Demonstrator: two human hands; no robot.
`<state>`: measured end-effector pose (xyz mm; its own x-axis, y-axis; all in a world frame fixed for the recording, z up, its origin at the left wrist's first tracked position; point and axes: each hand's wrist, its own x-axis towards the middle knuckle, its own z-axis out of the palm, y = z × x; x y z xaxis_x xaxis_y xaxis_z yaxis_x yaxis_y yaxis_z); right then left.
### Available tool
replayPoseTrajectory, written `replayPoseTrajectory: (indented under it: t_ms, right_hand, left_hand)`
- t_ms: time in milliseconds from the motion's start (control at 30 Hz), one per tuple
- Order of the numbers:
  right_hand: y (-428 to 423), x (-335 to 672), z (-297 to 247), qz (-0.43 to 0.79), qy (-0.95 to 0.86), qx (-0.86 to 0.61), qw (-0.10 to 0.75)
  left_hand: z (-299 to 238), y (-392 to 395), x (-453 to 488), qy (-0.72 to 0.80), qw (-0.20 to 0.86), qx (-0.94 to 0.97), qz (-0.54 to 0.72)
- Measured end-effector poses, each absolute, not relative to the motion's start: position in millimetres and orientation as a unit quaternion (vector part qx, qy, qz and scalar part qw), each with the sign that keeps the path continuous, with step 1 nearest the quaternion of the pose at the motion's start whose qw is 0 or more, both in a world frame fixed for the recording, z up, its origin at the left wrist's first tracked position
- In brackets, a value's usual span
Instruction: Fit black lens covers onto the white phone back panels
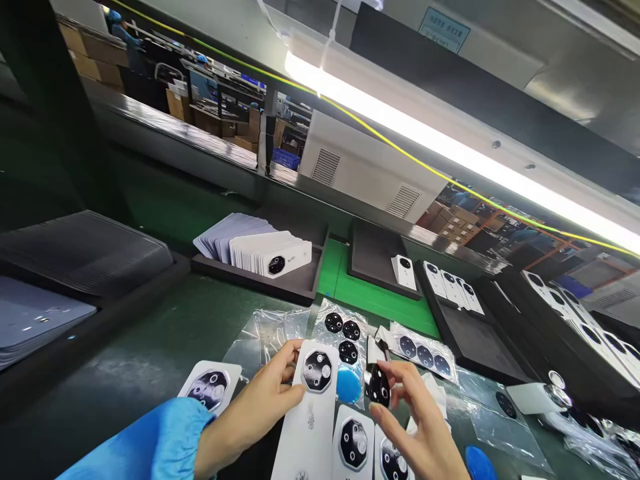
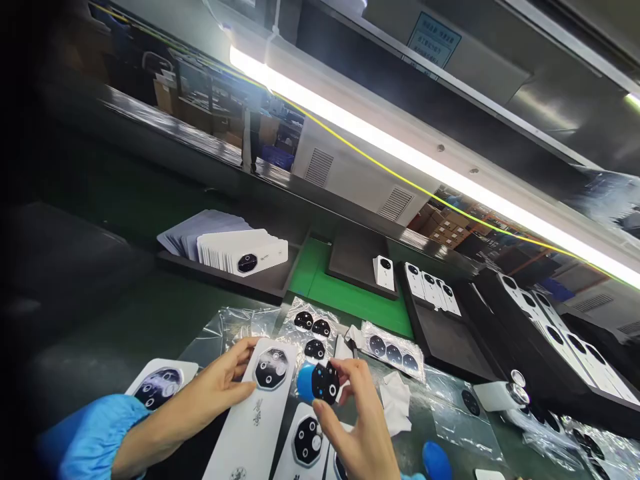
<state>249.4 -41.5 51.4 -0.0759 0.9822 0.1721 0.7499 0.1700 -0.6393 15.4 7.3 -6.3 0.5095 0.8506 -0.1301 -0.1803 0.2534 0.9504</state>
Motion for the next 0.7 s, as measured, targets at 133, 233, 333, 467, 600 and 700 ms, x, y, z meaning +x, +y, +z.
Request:
replayPoseTrajectory:
  t_ms: [133, 233, 333, 467, 600, 700]
  right_hand:
    - [-60.8, 264.9, 26.4, 0.222, -0.69, -0.615, 0.31]
    - [-67.3, 268.9, 8.5, 0.232, -0.652, -0.638, 0.337]
    - [-67.9, 269.2, -2.9, 0.233, -0.633, -0.646, 0.358]
    - [-63.9, 265.0, -10.3, 0.213, -0.628, -0.64, 0.387]
    - [-60.3, 255.3, -13.3, 0.203, -0.603, -0.637, 0.436]
    - [-58.0, 250.9, -15.6, 0.206, -0.598, -0.623, 0.46]
  left_hand:
    - [-4.1, 9.3, 24.6, 0.344, 0.724, 0.467, 0.373]
    - [-1.0, 10.2, 27.8, 0.332, 0.737, 0.462, 0.366]
    - [1.2, 12.0, 29.7, 0.333, 0.742, 0.458, 0.359]
    - [1.3, 14.7, 32.5, 0.327, 0.757, 0.438, 0.358]
    - [0.7, 16.4, 34.4, 0.337, 0.761, 0.431, 0.349]
    - [1.5, 17.2, 34.7, 0.338, 0.763, 0.426, 0.35]
